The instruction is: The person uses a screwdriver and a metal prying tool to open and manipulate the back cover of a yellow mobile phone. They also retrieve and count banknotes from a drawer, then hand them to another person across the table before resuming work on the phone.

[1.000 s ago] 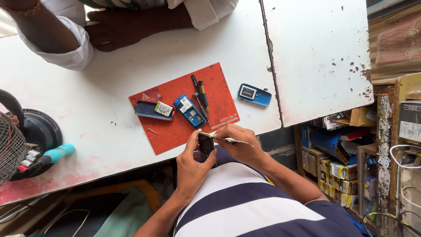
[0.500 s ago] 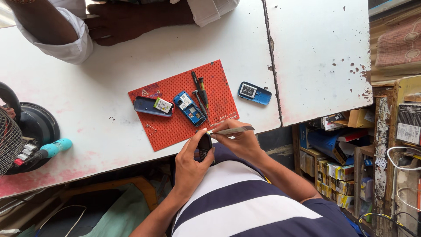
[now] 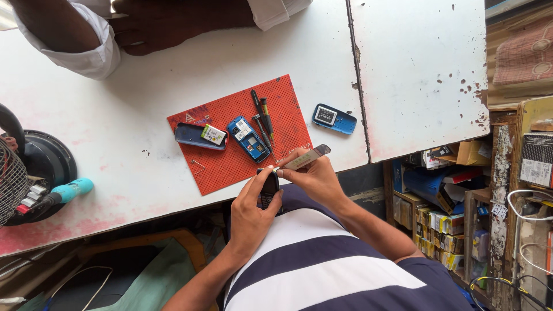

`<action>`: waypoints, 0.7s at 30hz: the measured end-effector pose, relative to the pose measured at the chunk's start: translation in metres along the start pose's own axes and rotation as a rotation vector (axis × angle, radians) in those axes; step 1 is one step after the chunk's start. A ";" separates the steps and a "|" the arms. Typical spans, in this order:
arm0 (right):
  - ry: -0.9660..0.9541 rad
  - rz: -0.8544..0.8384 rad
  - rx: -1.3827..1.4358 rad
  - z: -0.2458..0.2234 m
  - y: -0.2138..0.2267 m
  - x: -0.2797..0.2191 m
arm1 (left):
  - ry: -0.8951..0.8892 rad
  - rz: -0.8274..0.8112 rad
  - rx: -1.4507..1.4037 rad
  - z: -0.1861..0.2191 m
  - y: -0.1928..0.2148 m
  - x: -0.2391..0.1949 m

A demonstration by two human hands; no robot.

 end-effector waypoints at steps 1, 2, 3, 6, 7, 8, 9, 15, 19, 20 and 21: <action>-0.011 0.005 -0.035 -0.001 0.001 0.001 | 0.006 -0.007 -0.005 0.000 0.000 0.000; -0.023 0.008 -0.072 -0.002 0.003 0.001 | 0.013 -0.012 -0.010 0.001 -0.001 0.000; -0.037 0.001 -0.064 -0.003 0.004 0.002 | 0.039 -0.026 -0.021 0.001 -0.001 0.001; -0.053 -0.034 -0.055 -0.007 0.006 0.004 | 0.065 -0.044 -0.028 0.000 -0.001 0.002; -0.046 -0.051 -0.062 -0.009 0.008 0.004 | 0.042 -0.038 -0.016 0.001 -0.002 0.002; -0.040 -0.063 -0.068 -0.011 0.010 0.004 | 0.018 -0.036 -0.006 0.001 -0.002 0.002; -0.046 -0.065 -0.108 -0.012 0.012 0.005 | 0.012 -0.046 0.010 0.001 -0.003 0.003; -0.113 -0.149 -0.093 -0.017 0.026 0.003 | -0.097 -0.049 0.076 0.003 -0.006 0.001; -0.142 -0.130 -0.110 -0.015 0.027 0.002 | -0.107 -0.051 0.061 0.004 -0.007 0.003; -0.136 -0.117 -0.139 -0.015 0.027 0.002 | -0.089 -0.061 0.053 0.003 -0.007 0.004; -0.102 -0.136 -0.140 -0.016 0.027 0.002 | -0.080 -0.062 0.048 0.004 -0.006 0.004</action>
Point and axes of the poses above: each hand's wrist, its own x-axis towards the middle knuckle, its own y-axis out of the back of the hand, z = x × y, the point moved 2 cm from there along x, towards the middle knuckle, and after that the axes turned 13 degrees about -y, right-handed, at the moved point
